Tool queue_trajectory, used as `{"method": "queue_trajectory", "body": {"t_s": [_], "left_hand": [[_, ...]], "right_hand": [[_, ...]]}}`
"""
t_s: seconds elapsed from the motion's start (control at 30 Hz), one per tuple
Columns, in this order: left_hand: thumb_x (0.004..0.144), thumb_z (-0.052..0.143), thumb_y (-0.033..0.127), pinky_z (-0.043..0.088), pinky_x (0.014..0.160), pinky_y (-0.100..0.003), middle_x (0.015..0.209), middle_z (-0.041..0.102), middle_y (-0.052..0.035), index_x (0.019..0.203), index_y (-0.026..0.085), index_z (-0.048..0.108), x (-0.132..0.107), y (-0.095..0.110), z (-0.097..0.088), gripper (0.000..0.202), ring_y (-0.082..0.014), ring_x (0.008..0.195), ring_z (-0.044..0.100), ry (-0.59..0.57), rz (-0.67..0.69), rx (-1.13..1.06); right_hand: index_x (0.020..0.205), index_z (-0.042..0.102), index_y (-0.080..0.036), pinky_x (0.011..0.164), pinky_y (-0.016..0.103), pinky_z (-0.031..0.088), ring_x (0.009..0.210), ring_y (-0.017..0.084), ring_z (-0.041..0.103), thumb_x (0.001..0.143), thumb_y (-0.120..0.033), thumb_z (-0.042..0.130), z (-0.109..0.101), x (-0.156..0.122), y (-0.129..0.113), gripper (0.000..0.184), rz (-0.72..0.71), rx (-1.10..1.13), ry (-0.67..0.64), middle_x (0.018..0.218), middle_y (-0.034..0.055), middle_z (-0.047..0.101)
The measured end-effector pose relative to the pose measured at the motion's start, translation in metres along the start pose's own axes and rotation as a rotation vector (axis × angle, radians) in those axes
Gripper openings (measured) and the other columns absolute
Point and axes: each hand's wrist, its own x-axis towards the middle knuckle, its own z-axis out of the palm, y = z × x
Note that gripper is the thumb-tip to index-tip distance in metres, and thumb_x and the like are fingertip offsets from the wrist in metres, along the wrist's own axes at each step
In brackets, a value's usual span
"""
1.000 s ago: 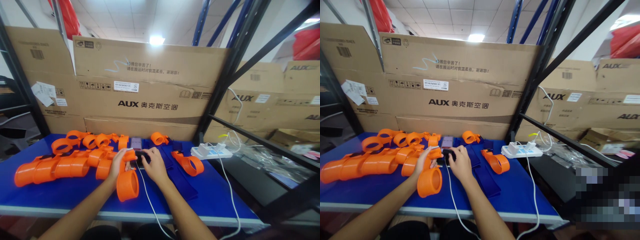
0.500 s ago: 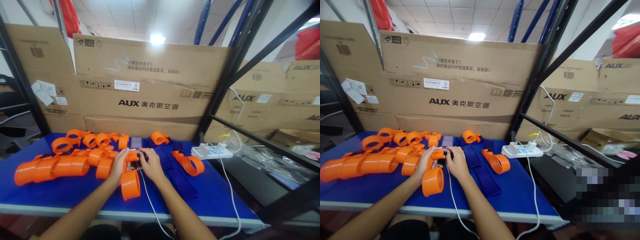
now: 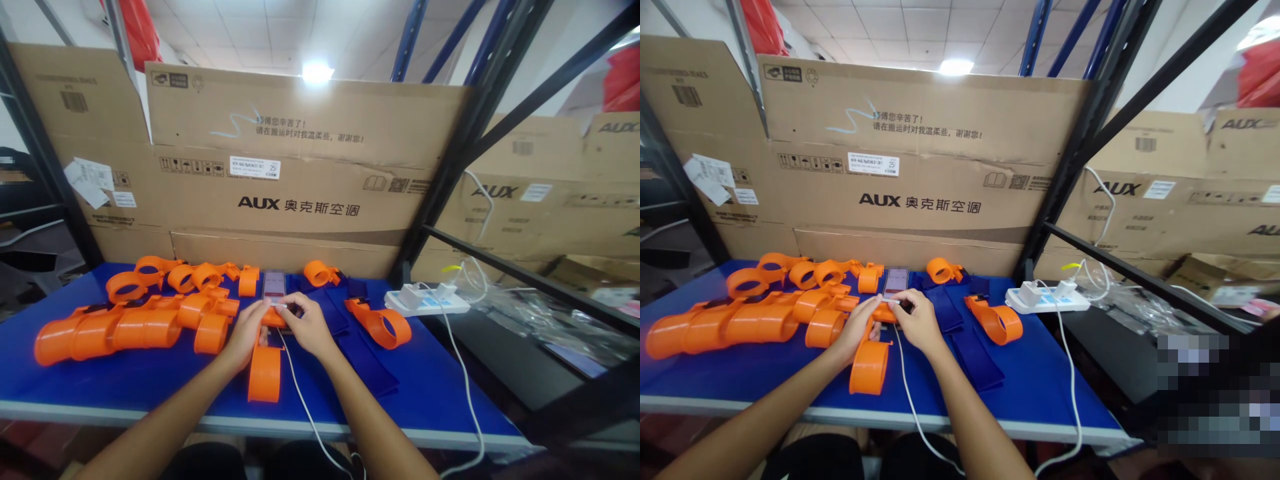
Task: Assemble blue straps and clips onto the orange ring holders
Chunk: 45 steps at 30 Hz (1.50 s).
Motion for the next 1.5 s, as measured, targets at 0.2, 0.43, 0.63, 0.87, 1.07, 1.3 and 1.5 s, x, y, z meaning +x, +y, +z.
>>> {"method": "queue_trajectory", "body": {"t_s": [0.2, 0.43, 0.63, 0.87, 1.07, 1.3, 1.5], "left_hand": [[0.076, 0.071, 0.063, 0.028, 0.036, -0.020, 0.038, 0.040, 0.0097, 0.082, 0.020, 0.060, 0.001, 0.001, -0.001, 0.044, -0.0081, 0.031, 0.035, 0.044, 0.029, -0.009], [0.078, 0.073, 0.057, 0.027, 0.036, -0.018, 0.041, 0.041, 0.0103, 0.087, 0.020, 0.061, 0.000, 0.008, -0.006, 0.040, -0.0058, 0.030, 0.033, 0.072, 0.060, -0.132], [0.083, 0.067, 0.050, 0.026, 0.034, -0.019, 0.058, 0.062, 0.0017, 0.098, 0.016, 0.065, 0.001, 0.011, -0.012, 0.038, -0.0042, 0.030, 0.033, -0.043, 0.106, -0.212], [0.090, 0.057, 0.040, 0.026, 0.033, -0.018, 0.070, 0.071, -0.0056, 0.101, 0.015, 0.063, -0.002, 0.016, -0.013, 0.029, -0.0038, 0.030, 0.034, -0.209, 0.158, -0.394], [0.094, 0.052, 0.039, 0.026, 0.034, -0.018, 0.067, 0.069, -0.0055, 0.101, 0.015, 0.064, -0.006, 0.016, -0.012, 0.028, -0.0043, 0.030, 0.035, -0.296, 0.187, -0.446], [0.092, 0.056, 0.040, 0.027, 0.034, -0.018, 0.059, 0.065, -0.0019, 0.100, 0.015, 0.064, -0.003, 0.014, -0.011, 0.028, -0.0050, 0.029, 0.034, -0.225, 0.157, -0.400], [0.090, 0.057, 0.048, 0.038, 0.040, -0.020, 0.039, 0.045, 0.0067, 0.089, 0.016, 0.065, 0.003, 0.009, -0.013, 0.033, -0.0096, 0.032, 0.042, -0.050, 0.059, -0.357]], "right_hand": [[0.090, 0.076, -0.022, 0.068, 0.030, 0.048, 0.074, 0.019, 0.061, 0.084, -0.037, 0.070, -0.005, 0.000, -0.003, 0.017, -0.021, -0.021, 0.050, 0.085, 0.0033, 0.072], [0.085, 0.072, -0.021, 0.063, 0.029, 0.045, 0.066, 0.017, 0.056, 0.085, -0.039, 0.068, -0.013, -0.003, -0.008, 0.019, 0.010, 0.034, 0.150, 0.081, 0.0027, 0.071], [0.080, 0.065, -0.020, 0.068, 0.029, 0.045, 0.071, 0.017, 0.057, 0.084, -0.033, 0.064, -0.015, -0.003, -0.003, 0.013, -0.023, 0.154, 0.310, 0.077, 0.0000, 0.064], [0.079, 0.067, -0.021, 0.077, 0.033, 0.042, 0.085, 0.021, 0.055, 0.081, -0.017, 0.063, -0.010, -0.009, -0.002, 0.006, -0.145, -0.275, 0.128, 0.082, 0.0031, 0.062], [0.082, 0.068, -0.021, 0.073, 0.031, 0.035, 0.087, 0.020, 0.052, 0.088, -0.016, 0.063, 0.014, -0.015, -0.001, 0.009, -0.257, -0.531, -0.297, 0.087, 0.0045, 0.064], [0.088, 0.067, -0.021, 0.074, 0.032, 0.037, 0.085, 0.021, 0.054, 0.093, -0.019, 0.059, 0.013, -0.015, -0.003, 0.010, -0.263, -0.552, -0.285, 0.087, 0.0053, 0.067], [0.128, 0.059, -0.022, 0.082, 0.040, 0.049, 0.088, 0.023, 0.062, 0.102, -0.039, 0.043, -0.008, -0.024, -0.018, 0.035, -0.384, -0.198, -0.037, 0.098, 0.0082, 0.068]]}}
